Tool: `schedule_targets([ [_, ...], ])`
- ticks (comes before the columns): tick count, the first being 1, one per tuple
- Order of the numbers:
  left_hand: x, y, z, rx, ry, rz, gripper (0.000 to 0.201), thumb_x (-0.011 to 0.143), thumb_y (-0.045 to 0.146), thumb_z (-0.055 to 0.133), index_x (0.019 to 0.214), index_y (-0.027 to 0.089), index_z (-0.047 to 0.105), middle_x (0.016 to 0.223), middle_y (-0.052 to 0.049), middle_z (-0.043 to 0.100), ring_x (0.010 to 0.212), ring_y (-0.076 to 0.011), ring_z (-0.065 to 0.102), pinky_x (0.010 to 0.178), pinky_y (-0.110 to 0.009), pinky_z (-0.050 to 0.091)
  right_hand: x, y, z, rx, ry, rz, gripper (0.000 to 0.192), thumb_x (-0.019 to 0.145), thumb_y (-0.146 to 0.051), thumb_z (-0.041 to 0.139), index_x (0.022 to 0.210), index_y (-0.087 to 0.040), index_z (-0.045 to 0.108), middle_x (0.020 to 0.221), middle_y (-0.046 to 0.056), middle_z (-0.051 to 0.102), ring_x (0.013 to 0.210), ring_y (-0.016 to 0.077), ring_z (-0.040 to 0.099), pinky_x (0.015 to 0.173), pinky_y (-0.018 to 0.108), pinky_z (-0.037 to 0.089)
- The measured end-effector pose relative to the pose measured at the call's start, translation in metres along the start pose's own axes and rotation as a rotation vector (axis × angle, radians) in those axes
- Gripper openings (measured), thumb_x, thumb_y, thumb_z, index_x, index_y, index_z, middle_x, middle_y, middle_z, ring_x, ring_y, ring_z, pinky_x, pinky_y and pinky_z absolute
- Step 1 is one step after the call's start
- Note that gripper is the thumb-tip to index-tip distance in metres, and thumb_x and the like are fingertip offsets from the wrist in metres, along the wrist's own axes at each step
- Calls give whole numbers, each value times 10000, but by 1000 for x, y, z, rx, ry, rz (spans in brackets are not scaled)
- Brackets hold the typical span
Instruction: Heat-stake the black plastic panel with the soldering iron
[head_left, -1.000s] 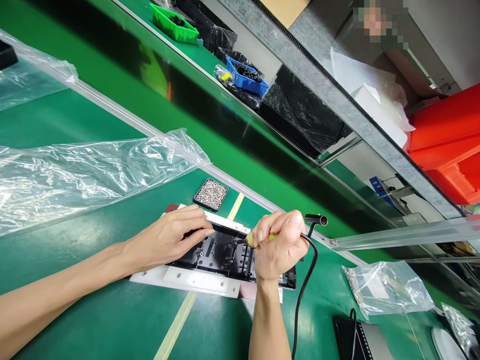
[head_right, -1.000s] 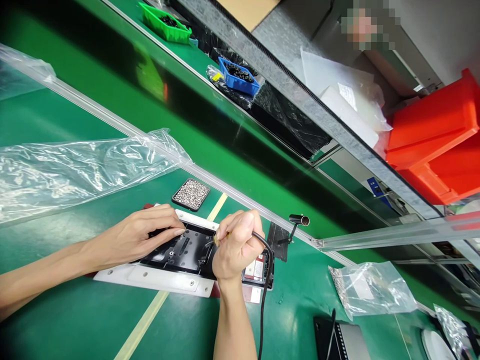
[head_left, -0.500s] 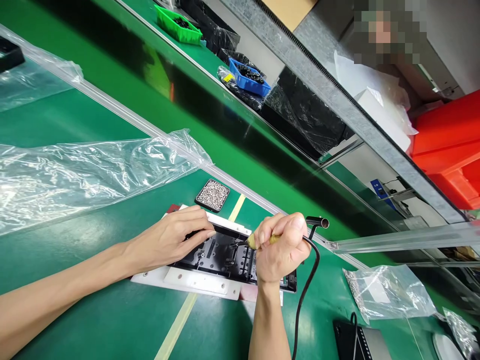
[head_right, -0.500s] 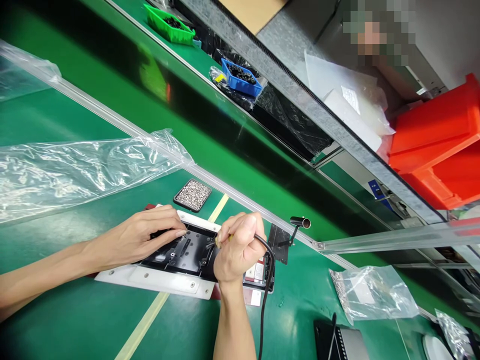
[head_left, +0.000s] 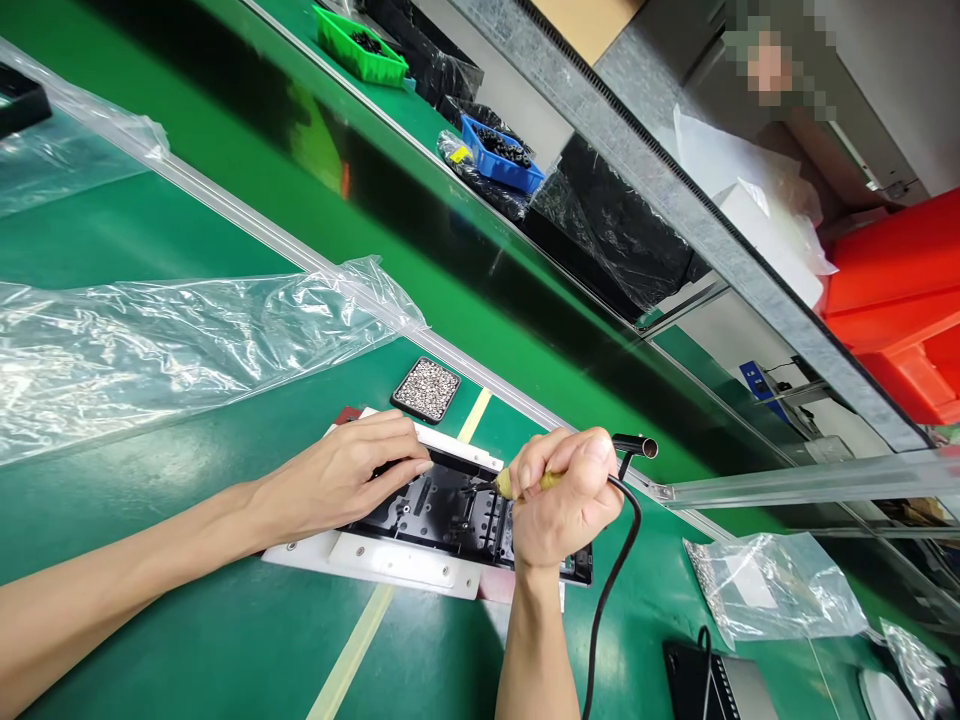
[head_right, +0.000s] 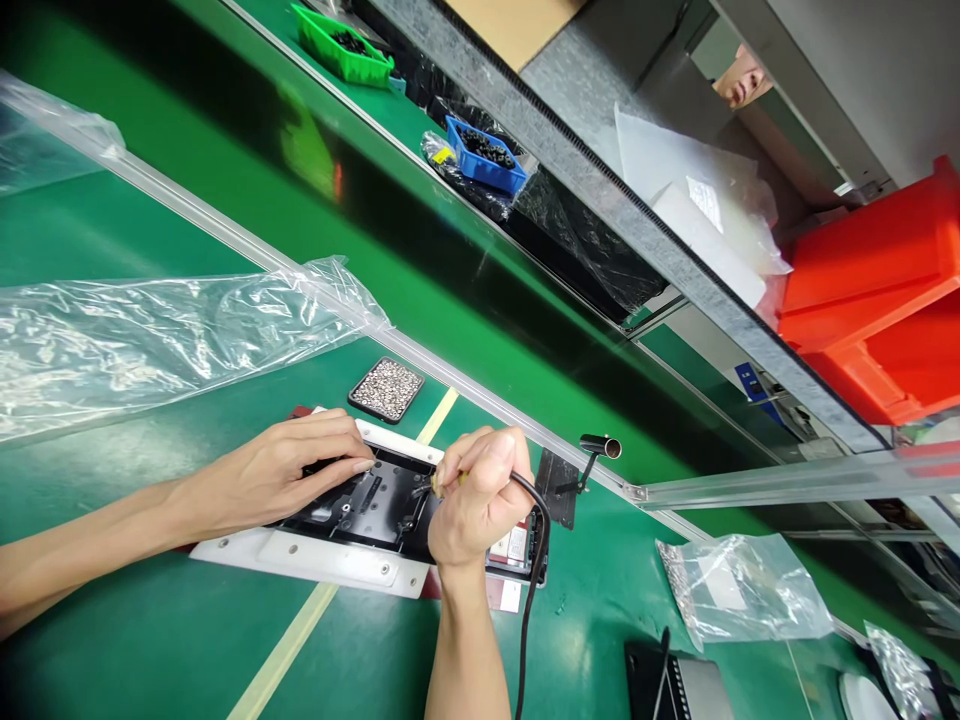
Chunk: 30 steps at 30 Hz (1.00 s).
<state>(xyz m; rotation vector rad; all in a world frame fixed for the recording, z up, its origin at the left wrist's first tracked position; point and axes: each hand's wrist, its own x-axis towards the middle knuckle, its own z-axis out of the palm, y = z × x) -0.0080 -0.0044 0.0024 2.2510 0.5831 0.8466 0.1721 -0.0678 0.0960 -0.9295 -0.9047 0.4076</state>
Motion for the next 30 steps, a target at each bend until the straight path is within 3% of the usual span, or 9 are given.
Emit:
schedule_targets([
  [30, 1, 1, -1, -2, -4, -6, 308, 1125, 287, 463, 995, 183, 722, 932, -42, 659, 870, -169, 564, 834, -343, 406, 0, -1, 2, -58, 0, -5, 489, 1038, -404, 544, 617, -197, 404, 458, -55, 433, 344, 79, 377, 305, 177, 297],
])
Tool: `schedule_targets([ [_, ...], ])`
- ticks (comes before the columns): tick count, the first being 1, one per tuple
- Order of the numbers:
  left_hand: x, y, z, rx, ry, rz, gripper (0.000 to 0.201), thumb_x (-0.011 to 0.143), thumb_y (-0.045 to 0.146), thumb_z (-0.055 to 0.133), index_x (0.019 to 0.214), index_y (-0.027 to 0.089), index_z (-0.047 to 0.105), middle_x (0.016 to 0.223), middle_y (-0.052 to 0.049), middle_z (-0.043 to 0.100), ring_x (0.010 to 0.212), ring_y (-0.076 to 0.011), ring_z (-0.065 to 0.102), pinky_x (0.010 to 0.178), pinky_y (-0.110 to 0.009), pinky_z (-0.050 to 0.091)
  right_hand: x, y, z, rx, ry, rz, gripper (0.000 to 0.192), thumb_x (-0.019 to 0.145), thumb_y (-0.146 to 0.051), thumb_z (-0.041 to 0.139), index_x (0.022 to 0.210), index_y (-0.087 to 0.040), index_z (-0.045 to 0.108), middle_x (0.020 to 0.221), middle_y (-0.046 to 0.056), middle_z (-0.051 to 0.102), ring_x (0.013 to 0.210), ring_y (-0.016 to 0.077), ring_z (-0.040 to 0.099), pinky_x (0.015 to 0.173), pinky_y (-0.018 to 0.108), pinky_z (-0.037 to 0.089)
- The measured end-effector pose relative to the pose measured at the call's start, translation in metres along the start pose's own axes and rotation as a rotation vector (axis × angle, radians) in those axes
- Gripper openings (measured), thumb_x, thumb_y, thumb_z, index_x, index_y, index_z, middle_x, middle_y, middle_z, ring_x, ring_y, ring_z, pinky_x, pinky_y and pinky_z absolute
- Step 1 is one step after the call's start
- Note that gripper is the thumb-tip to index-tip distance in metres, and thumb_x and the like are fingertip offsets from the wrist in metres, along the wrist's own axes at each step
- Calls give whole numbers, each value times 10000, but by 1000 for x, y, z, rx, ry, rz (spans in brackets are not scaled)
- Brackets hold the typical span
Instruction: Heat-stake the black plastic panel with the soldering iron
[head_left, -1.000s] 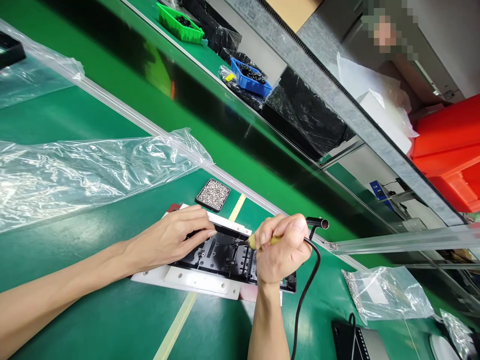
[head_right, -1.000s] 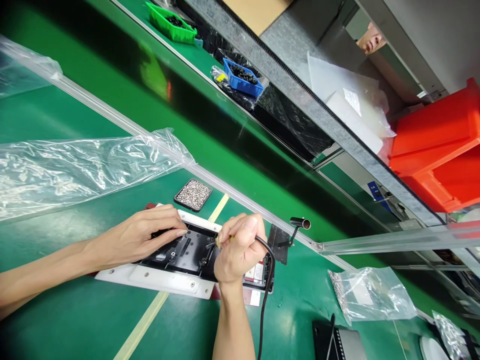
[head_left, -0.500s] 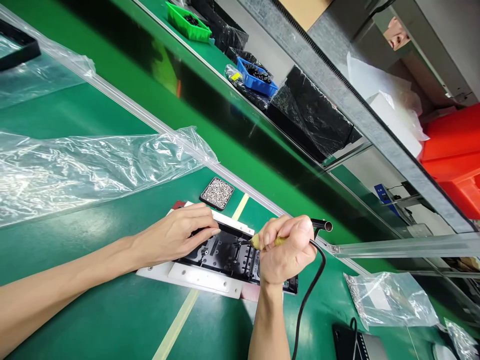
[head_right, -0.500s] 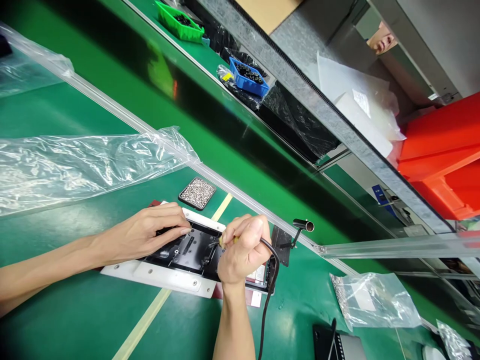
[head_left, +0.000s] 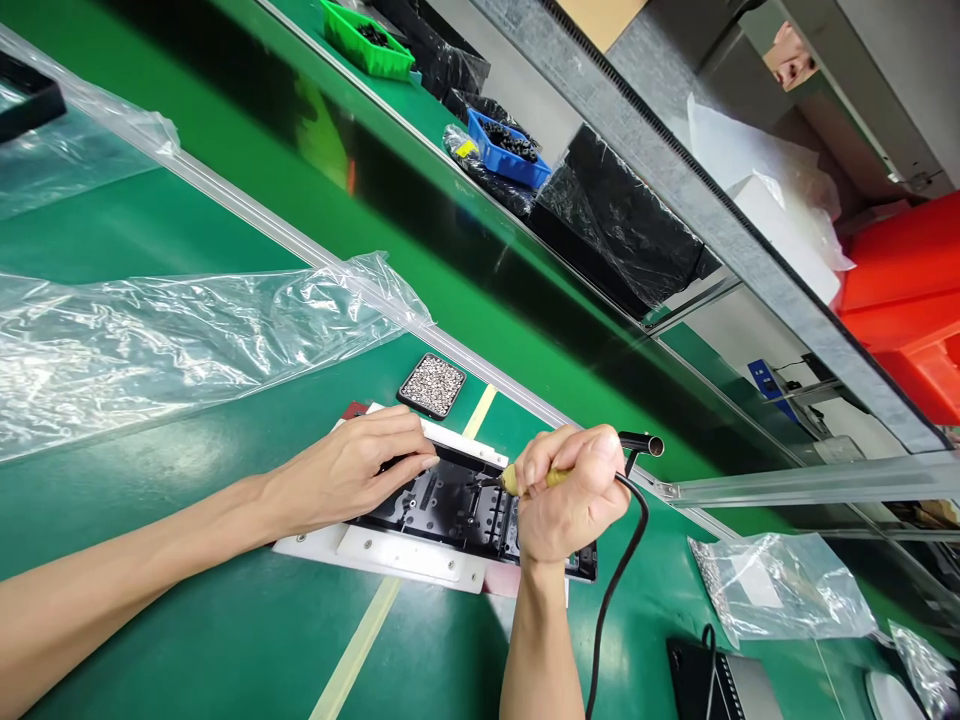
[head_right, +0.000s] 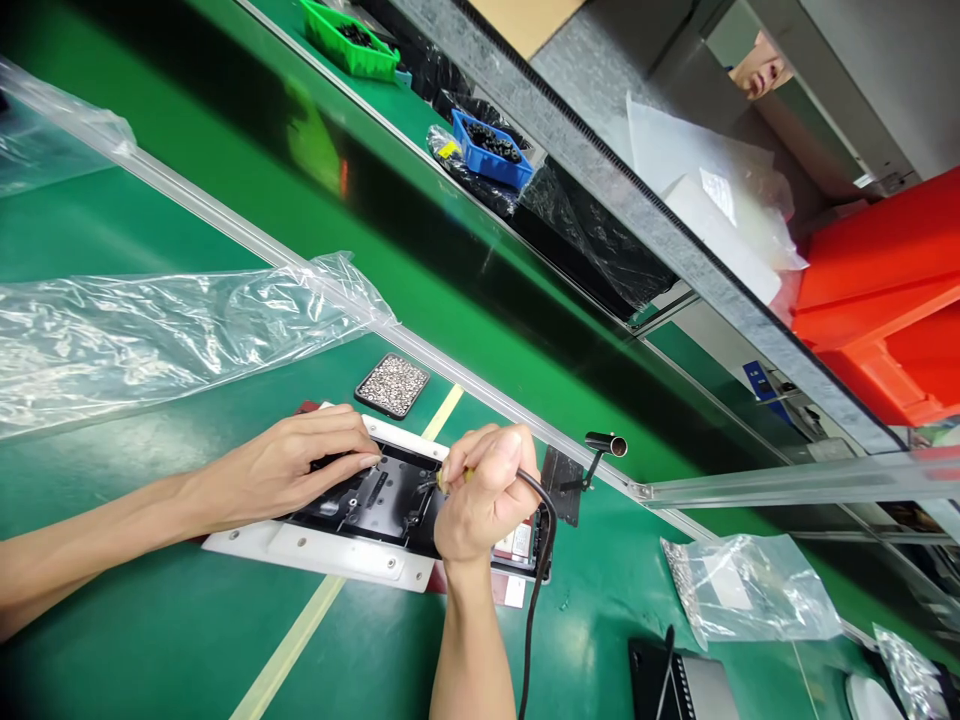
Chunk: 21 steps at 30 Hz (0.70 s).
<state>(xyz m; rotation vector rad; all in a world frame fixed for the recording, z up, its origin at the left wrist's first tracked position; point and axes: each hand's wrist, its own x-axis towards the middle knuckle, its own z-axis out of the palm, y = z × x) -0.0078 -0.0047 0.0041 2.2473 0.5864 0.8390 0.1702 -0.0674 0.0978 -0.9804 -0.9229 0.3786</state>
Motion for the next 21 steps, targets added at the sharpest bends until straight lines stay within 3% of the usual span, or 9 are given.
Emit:
schedule_targets([
  [21, -2, -1, 0, 22, -10, 2, 277, 1131, 292, 470, 1008, 196, 699, 956, -16, 651, 888, -157, 547, 858, -340, 387, -1, 2, -1, -16, 8, 2, 498, 1047, -429, 541, 625, -202, 408, 464, -53, 433, 349, 86, 390, 298, 189, 301],
])
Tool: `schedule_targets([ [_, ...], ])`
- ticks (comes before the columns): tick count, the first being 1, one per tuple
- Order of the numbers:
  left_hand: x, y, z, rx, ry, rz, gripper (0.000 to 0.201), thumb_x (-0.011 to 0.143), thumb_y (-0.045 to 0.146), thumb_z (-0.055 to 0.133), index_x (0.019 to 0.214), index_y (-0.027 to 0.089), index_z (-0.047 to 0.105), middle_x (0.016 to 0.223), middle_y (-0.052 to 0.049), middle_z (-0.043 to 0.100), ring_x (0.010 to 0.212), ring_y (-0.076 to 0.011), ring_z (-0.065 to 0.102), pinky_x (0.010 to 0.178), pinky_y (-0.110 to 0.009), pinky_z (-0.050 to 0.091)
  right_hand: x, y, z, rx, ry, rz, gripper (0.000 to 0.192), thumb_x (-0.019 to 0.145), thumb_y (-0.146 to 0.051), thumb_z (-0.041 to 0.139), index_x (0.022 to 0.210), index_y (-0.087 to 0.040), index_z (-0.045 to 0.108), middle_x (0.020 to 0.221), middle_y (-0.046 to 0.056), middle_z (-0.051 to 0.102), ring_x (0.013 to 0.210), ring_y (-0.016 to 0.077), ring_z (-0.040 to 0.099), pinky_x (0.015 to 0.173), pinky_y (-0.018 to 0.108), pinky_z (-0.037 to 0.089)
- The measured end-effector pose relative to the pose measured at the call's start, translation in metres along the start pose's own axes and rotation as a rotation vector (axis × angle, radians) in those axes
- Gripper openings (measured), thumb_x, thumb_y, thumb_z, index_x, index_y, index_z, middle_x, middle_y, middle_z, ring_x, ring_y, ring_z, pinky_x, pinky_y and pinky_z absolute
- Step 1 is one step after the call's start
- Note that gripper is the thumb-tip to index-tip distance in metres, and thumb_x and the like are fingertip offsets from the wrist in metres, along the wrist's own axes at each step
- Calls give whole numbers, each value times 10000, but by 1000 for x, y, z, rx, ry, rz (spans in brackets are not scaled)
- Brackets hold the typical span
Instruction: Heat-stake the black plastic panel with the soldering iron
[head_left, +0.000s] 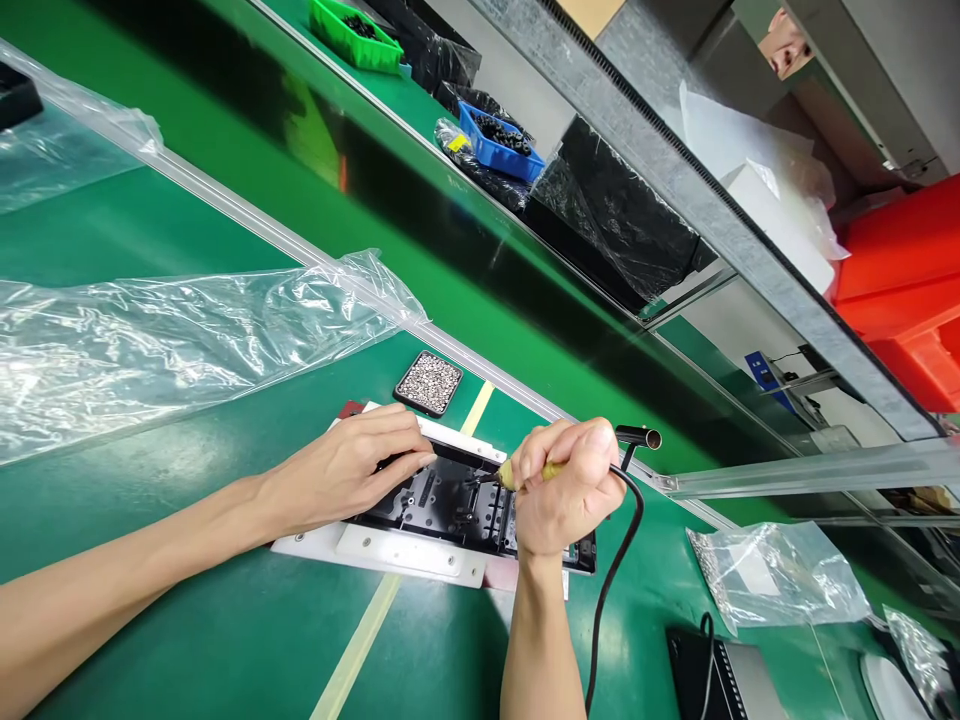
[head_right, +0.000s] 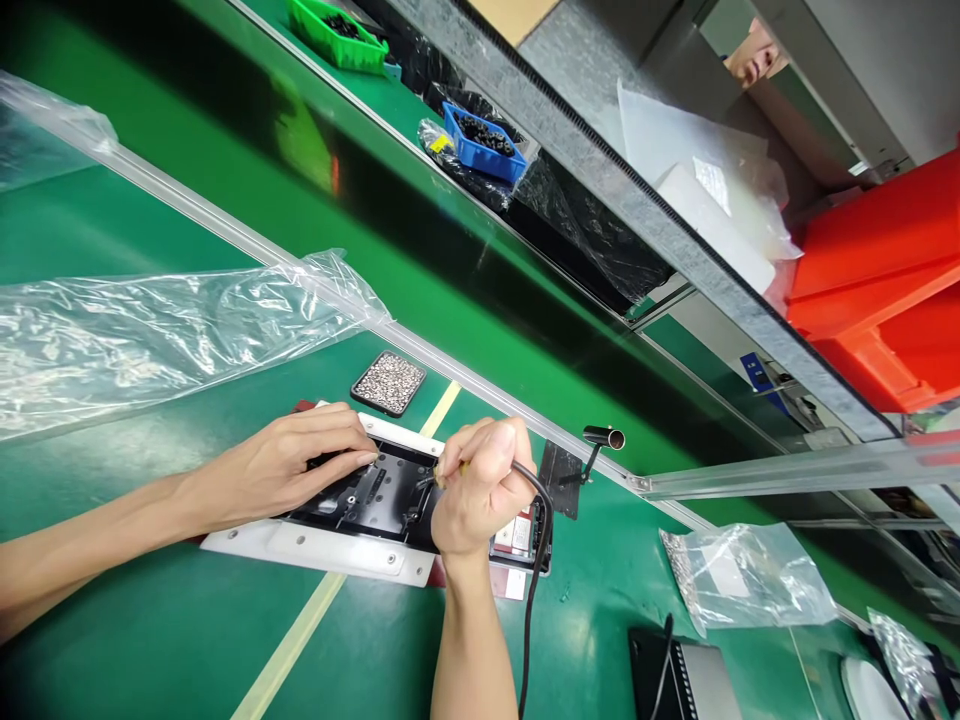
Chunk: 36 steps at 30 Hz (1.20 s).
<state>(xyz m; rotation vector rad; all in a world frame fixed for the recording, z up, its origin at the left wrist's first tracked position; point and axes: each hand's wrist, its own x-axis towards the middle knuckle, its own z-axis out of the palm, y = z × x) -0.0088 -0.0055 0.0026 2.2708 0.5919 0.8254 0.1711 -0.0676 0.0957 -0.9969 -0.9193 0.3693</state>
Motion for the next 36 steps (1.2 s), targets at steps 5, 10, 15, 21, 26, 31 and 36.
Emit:
schedule_targets([
  [5, 1, 1, 0, -13, 1, 9, 272, 1128, 274, 474, 1012, 187, 705, 943, -18, 645, 886, -155, 548, 835, -334, 385, -1, -1, 0, 45, 1, 9, 494, 1041, -410, 565, 618, -198, 423, 464, -46, 436, 357, 93, 397, 299, 191, 294],
  [10, 2, 1, 0, -17, 0, 13, 271, 1127, 269, 475, 1012, 181, 705, 946, -19, 645, 887, -154, 545, 846, -334, 388, 0, 0, 1, 49, 2, 12, 485, 1040, -396, 567, 620, -197, 424, 466, -48, 435, 357, 92, 397, 303, 188, 294],
  [15, 1, 0, 0, -18, 0, 17, 261, 1126, 264, 481, 1021, 182, 705, 946, -15, 643, 888, -151, 543, 848, -334, 388, 0, 0, 0, 56, -3, 12, 487, 1042, -399, 567, 622, -195, 426, 468, -46, 438, 359, 92, 396, 305, 188, 301],
  [21, 2, 0, -1, -14, 4, 19, 258, 1126, 261, 481, 1016, 178, 699, 942, -15, 638, 878, -151, 541, 843, -332, 385, 0, 0, -1, 56, -9, 6, 476, 1043, -391, 569, 630, -193, 440, 476, -39, 453, 363, 97, 383, 309, 198, 304],
  [26, 1, -1, 0, -12, 19, 30, 252, 1123, 251, 487, 1008, 179, 700, 933, -15, 633, 870, -150, 548, 837, -326, 383, 0, 1, 0, 78, -11, -2, 466, 1034, -379, 576, 629, -191, 441, 464, -40, 450, 346, 96, 364, 303, 190, 282],
  [31, 1, -2, 2, -5, 26, 34, 248, 1121, 257, 498, 1008, 179, 704, 921, -16, 627, 858, -148, 546, 824, -323, 379, 0, 1, 1, 69, 1, -14, 457, 1030, -370, 583, 632, -188, 449, 465, -38, 450, 355, 97, 365, 303, 185, 283],
  [36, 1, -1, 1, 0, 28, 32, 249, 1121, 255, 499, 1006, 178, 705, 921, -18, 628, 861, -150, 548, 827, -324, 380, 0, 1, 1, 66, 0, -18, 458, 1033, -368, 576, 633, -188, 443, 461, -42, 440, 354, 94, 363, 306, 181, 284],
])
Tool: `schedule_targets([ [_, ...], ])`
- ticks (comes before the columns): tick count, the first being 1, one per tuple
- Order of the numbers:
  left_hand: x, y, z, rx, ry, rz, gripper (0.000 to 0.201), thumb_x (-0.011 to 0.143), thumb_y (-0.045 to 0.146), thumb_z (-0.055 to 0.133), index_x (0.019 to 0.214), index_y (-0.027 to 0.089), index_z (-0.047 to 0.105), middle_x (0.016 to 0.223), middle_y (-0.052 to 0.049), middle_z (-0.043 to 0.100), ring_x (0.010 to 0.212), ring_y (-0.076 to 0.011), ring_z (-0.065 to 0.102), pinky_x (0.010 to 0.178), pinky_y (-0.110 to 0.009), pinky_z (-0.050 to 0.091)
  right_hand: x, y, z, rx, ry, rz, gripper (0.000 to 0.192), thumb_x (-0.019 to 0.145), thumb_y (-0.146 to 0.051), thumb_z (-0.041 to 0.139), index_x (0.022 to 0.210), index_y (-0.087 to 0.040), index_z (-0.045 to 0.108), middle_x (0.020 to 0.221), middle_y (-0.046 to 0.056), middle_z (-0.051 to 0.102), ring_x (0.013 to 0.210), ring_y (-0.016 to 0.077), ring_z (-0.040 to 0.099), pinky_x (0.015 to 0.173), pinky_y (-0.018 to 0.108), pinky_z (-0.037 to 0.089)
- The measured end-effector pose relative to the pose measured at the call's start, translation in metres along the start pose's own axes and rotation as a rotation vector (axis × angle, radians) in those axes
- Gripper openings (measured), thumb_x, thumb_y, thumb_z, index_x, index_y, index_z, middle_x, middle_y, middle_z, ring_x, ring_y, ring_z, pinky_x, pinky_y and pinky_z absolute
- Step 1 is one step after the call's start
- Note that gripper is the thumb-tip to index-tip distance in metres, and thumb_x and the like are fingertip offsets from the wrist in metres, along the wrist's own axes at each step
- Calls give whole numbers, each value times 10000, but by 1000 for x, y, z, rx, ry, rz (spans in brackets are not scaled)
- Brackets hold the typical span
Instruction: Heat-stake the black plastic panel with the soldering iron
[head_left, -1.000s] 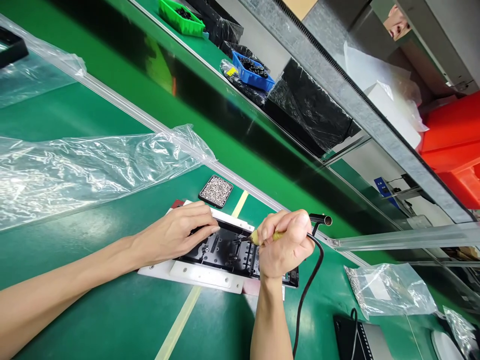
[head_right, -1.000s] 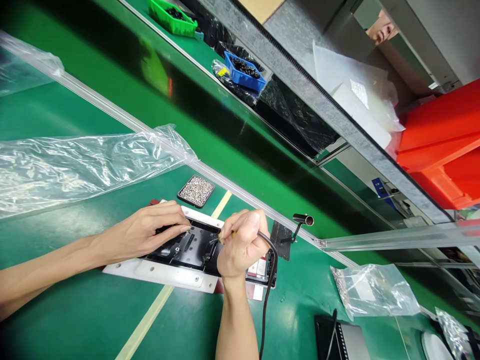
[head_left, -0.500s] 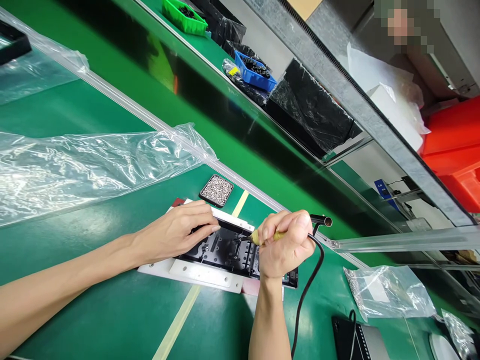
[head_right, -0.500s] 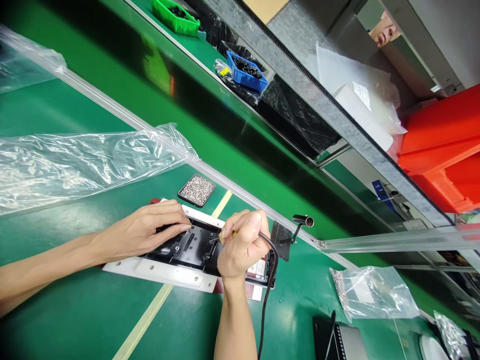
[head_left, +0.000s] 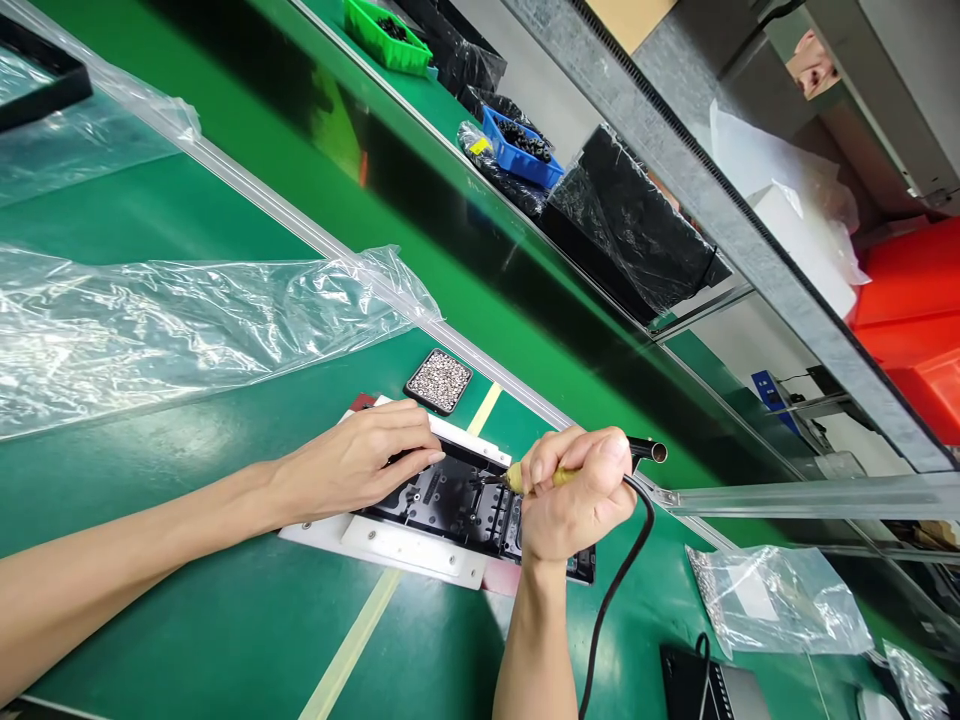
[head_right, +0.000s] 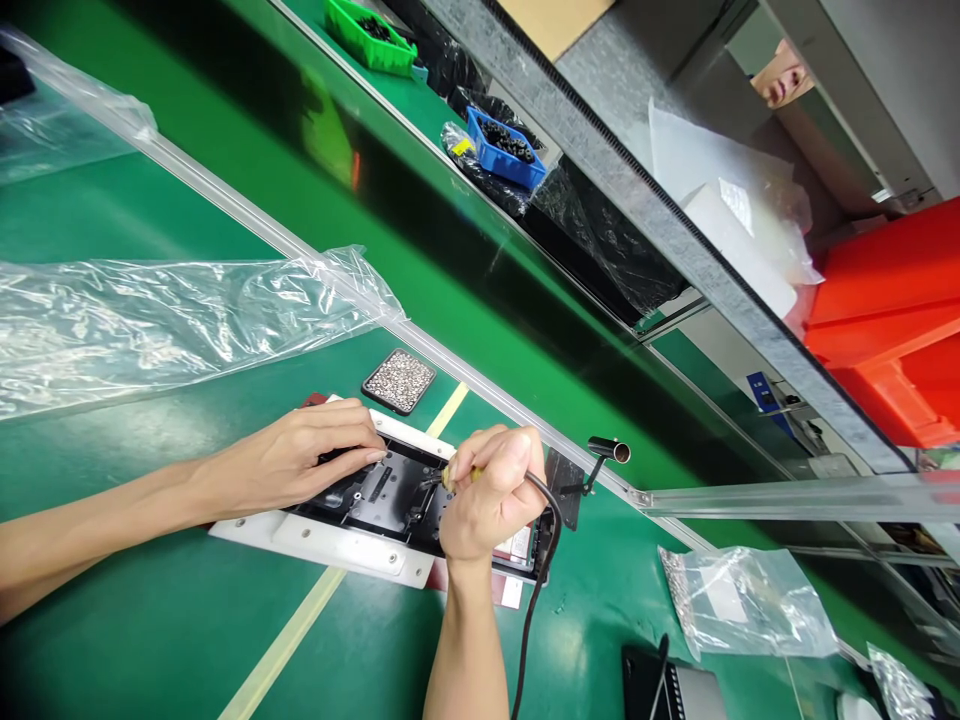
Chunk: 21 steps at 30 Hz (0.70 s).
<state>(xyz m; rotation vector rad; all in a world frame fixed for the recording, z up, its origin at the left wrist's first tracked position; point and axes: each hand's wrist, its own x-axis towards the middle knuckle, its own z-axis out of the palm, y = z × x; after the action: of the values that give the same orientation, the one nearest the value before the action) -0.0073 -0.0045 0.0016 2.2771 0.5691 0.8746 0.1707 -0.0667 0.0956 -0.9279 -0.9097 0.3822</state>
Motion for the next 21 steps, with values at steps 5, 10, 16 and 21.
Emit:
schedule_targets([
  [5, 0, 0, -1, -3, -1, 0, 251, 1122, 256, 497, 1000, 179, 702, 917, -15, 624, 861, -149, 548, 823, -322, 379, 0, 0, -1, 5, 3, 3, 457, 1035, -368, 572, 636, -188, 440, 463, -46, 439, 350, 90, 365, 304, 178, 288],
  [10, -1, 0, 0, -5, -1, 2, 250, 1124, 259, 494, 1004, 182, 700, 920, -11, 623, 861, -144, 547, 825, -317, 382, 0, 0, -1, 3, 0, 6, 454, 1036, -367, 568, 639, -186, 444, 465, -47, 439, 351, 90, 374, 307, 176, 290],
  [16, 0, 0, 0, 0, 5, 8, 246, 1119, 250, 502, 999, 171, 701, 915, -13, 624, 861, -142, 547, 819, -316, 385, -1, -1, -1, -5, 0, -8, 451, 1034, -356, 569, 635, -185, 445, 462, -46, 435, 355, 91, 373, 309, 176, 291],
  [21, 0, 0, 0, 3, 2, 14, 252, 1118, 241, 497, 1002, 167, 708, 922, -24, 633, 862, -150, 552, 817, -321, 389, -1, -1, 0, -2, 2, -4, 447, 1032, -354, 568, 637, -185, 446, 461, -45, 437, 352, 92, 366, 308, 177, 287],
])
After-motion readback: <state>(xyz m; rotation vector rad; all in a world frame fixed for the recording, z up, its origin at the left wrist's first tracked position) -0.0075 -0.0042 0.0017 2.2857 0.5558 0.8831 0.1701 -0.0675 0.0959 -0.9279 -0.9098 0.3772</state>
